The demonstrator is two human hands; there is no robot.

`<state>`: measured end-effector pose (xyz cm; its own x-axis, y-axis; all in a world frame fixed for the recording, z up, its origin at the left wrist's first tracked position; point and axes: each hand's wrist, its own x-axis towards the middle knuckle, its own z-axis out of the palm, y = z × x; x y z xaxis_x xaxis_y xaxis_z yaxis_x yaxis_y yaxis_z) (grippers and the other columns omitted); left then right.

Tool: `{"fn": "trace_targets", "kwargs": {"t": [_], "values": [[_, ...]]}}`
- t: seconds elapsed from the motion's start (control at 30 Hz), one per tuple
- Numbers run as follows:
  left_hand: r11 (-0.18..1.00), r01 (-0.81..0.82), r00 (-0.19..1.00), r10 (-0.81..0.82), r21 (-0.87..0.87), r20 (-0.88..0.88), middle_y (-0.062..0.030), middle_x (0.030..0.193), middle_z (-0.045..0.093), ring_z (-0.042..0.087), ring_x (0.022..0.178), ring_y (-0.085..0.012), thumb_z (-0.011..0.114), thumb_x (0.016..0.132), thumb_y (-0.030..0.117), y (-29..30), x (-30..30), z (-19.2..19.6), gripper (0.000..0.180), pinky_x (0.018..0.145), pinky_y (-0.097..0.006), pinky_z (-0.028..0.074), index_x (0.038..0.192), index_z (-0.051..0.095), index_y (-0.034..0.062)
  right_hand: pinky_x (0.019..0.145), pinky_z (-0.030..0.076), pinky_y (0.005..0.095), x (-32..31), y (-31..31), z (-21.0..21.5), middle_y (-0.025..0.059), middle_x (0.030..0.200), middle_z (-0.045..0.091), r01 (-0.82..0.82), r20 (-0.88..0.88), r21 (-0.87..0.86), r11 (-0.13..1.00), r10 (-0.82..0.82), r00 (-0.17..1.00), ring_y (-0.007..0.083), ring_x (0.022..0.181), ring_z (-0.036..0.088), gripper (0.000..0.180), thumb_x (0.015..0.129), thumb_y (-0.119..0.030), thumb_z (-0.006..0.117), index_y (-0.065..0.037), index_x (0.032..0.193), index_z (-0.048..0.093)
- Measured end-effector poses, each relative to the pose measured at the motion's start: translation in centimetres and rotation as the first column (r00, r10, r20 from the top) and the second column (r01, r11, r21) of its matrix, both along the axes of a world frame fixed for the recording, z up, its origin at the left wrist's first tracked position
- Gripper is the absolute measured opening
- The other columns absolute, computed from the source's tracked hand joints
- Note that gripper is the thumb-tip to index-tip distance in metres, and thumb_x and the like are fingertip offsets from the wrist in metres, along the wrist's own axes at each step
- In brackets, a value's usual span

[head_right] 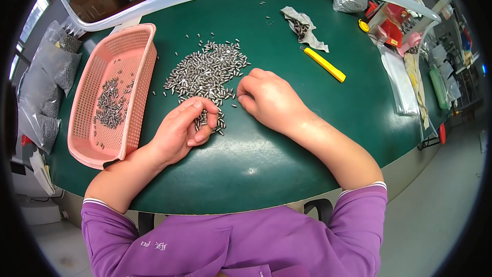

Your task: The recorder is sorting and inspecting small metal pins or rivets on a green industrial workbench in a factory setting.

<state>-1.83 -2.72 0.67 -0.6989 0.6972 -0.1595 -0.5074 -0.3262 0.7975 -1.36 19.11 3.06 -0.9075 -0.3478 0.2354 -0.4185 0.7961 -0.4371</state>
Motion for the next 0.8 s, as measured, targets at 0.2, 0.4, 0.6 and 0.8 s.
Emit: {"fn": "trace_targets", "kwargs": {"t": [0.2,0.4,0.6,0.8], "values": [[1.0,0.016,1.0,-0.016,0.014,-0.01,-0.006,0.082,0.053,0.042,0.056,-0.0088,0.038,0.097,0.023,0.1,0.0,-0.1,0.024,0.045,-0.02,0.03,0.1,0.052,0.0039,0.072,0.049,0.0303,-2.6,2.5,0.2,0.0089,0.09,0.061,0.195,-0.101,-0.447,0.873,-0.265,0.959,0.0184,0.08,0.061,0.016,0.083,-0.006,0.058,-0.004,0.098,0.059],[1.0,0.01,1.0,-0.01,0.003,-0.011,-0.0053,0.082,0.053,0.041,0.056,-0.0081,0.039,0.097,0.025,0.0,0.0,0.0,0.025,0.045,-0.019,0.03,0.1,0.052,0.0036,0.088,0.044,0.0321,-2.7,2.9,0.0,0.0088,0.104,0.056,0.08,-0.353,-0.048,0.996,-0.092,0.931,0.0246,0.102,0.054,0.031,0.076,0.002,0.06,-0.009,0.105,0.06],[1.0,0.01,1.0,-0.01,0.006,-0.008,-0.0052,0.081,0.053,0.042,0.055,-0.0082,0.038,0.097,0.024,0.1,0.0,0.1,0.025,0.044,-0.019,0.029,0.1,0.052,0.0037,0.077,0.046,0.037,-0.9,0.2,-0.8,0.0044,0.089,0.058,-0.14,-0.173,-0.04,0.989,0.131,0.976,0.0258,0.086,0.054,0.012,0.074,-0.009,0.064,-0.009,0.086,0.063],[1.0,0.006,1.0,-0.006,0.002,0.006,-0.0054,0.081,0.053,0.042,0.055,-0.0086,0.038,0.097,0.025,0.1,-0.1,0.0,0.025,0.044,-0.019,0.029,0.1,0.052,0.0037,0.076,0.046,0.0364,-0.9,0.2,-0.7,0.0057,0.087,0.056,-0.043,-0.093,-0.059,0.997,0.038,0.995,0.0262,0.086,0.055,0.015,0.075,-0.008,0.064,-0.009,0.089,0.061]]}}
